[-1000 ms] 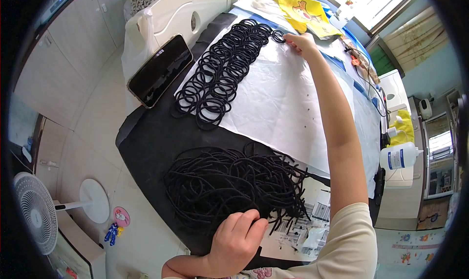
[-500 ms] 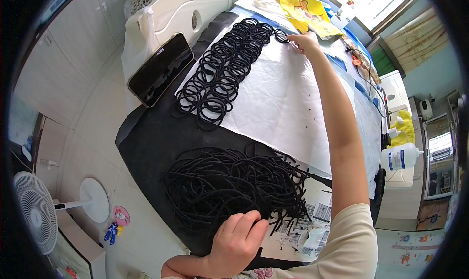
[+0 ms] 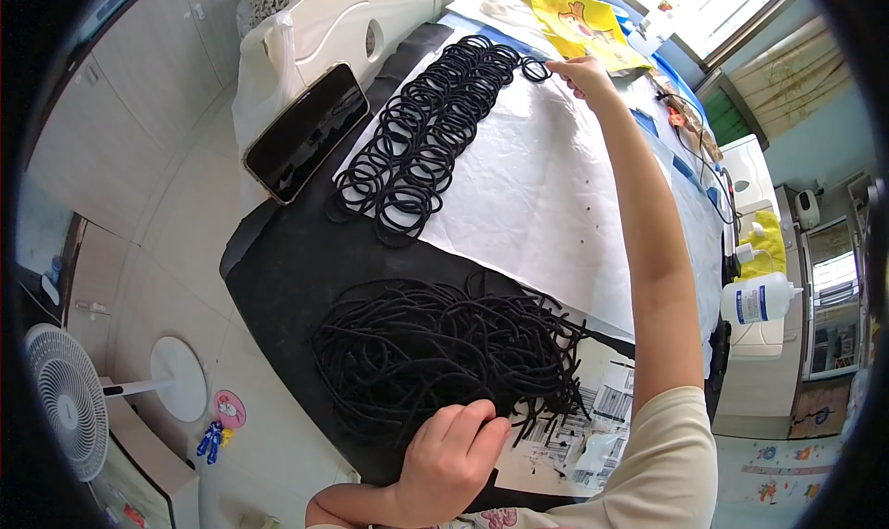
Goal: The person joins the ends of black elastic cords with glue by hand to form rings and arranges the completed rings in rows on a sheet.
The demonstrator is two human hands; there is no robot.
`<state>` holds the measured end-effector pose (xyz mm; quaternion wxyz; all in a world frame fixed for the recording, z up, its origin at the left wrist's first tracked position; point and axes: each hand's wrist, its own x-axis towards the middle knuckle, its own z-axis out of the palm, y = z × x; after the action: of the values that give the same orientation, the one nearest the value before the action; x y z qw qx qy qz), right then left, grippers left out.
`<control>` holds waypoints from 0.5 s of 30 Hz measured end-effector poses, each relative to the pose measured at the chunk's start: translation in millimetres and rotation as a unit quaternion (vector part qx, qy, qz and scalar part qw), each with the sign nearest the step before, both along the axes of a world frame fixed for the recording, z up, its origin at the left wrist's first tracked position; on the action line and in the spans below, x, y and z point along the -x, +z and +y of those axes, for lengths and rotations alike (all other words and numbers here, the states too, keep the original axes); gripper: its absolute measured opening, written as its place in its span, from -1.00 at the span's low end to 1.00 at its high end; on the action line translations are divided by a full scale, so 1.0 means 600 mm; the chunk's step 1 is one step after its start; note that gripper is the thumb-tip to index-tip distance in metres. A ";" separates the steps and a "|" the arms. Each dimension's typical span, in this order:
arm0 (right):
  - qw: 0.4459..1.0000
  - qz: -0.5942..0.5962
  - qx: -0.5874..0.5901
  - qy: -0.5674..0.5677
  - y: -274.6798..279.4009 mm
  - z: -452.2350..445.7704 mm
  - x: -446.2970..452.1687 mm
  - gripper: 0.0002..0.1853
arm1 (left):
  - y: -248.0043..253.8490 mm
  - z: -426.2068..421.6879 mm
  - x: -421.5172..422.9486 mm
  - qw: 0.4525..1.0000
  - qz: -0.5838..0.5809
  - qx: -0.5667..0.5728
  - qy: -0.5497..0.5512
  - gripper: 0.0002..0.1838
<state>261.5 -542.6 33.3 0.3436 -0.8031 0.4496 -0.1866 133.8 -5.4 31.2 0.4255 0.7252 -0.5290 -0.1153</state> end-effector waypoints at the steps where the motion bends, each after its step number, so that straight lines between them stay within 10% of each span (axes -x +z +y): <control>1: 1.000 0.000 -0.001 0.000 0.000 -0.001 -0.001 -0.63 | 0.000 0.000 0.000 1.000 0.000 -0.001 0.000 -0.78; 15: 0.999 -0.038 -0.001 0.000 -0.018 0.008 -0.003 -0.66 | 0.001 -0.002 0.000 1.000 0.002 -0.007 0.002 -0.79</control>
<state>263.6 -537.6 22.8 0.3612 -0.7949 0.4370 -0.2162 133.8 -6.3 31.6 0.4218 0.7288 -0.5260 -0.1197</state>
